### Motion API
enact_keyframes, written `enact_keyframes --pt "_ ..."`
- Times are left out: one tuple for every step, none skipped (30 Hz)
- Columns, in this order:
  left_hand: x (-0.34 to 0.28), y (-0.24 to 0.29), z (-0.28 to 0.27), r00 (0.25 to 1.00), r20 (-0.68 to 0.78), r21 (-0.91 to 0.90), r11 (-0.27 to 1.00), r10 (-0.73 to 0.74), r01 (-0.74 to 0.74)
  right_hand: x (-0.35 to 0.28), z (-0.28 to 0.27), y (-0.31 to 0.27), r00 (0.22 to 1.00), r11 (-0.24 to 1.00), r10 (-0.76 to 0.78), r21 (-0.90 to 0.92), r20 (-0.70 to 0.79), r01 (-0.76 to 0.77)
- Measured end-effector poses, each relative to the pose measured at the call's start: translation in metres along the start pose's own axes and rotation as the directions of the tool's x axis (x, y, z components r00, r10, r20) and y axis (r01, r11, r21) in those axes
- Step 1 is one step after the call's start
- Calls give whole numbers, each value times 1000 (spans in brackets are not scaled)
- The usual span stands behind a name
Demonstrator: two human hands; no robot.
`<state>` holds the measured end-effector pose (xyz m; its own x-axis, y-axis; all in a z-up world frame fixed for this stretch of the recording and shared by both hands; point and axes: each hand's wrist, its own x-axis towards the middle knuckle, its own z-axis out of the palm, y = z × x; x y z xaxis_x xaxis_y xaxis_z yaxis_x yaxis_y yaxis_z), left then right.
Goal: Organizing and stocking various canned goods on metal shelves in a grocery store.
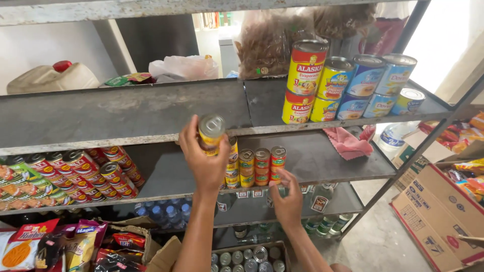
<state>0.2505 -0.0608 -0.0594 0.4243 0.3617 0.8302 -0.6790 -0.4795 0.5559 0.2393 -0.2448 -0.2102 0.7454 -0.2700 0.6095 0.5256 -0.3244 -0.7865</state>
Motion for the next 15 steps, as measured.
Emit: enact_keyframes --pt "-12 11 -3 999 38 -31 999 -39 40 2 -4 7 999 999 18 -32 -33 -19" --pt "-26 9 -3 998 42 -31 998 -47 48 3 -6 14 999 999 25 -38 -31 -26" --pt "-38 6 -3 986 149 -30 996 -79 85 6 -7 22 999 998 -1 -68 -48 -2" --pt "-51 4 -4 961 255 -26 992 -110 121 9 -7 28 998 995 -28 -99 -63 21" --pt "-67 -11 3 965 246 -35 994 -94 105 15 -6 36 997 995 -45 -95 -69 39" --pt "-82 -26 11 961 269 -53 995 -66 83 20 -5 44 993 992 -78 -105 -87 69" --pt "-99 -42 19 956 291 -74 995 -40 64 25 -6 52 988 988 -111 -120 -104 98" --pt "-102 -45 28 959 283 -84 995 -26 51 33 -6 55 986 986 -127 -119 -110 114" --pt "-110 -47 33 922 365 -147 970 -127 192 34 -6 58 986 984 -131 -136 -104 116" --pt "-118 -51 39 866 451 -196 923 -215 331 36 -6 61 986 981 -135 -153 -98 119" --pt "-113 -44 45 869 447 -195 925 -211 325 40 -4 66 985 981 -139 -147 -98 124" --pt "-107 -37 51 839 492 -63 952 -231 299 45 -1 71 987 980 -139 -155 -85 125" --pt "-104 -29 56 803 535 71 961 -262 267 47 -1 75 989 979 -133 -166 -72 120" --pt "-105 -33 61 802 536 73 961 -263 267 48 3 80 989 979 -131 -164 -72 118" --pt "-106 -35 66 790 543 187 959 -283 214 49 5 85 992 983 -113 -151 -62 102"
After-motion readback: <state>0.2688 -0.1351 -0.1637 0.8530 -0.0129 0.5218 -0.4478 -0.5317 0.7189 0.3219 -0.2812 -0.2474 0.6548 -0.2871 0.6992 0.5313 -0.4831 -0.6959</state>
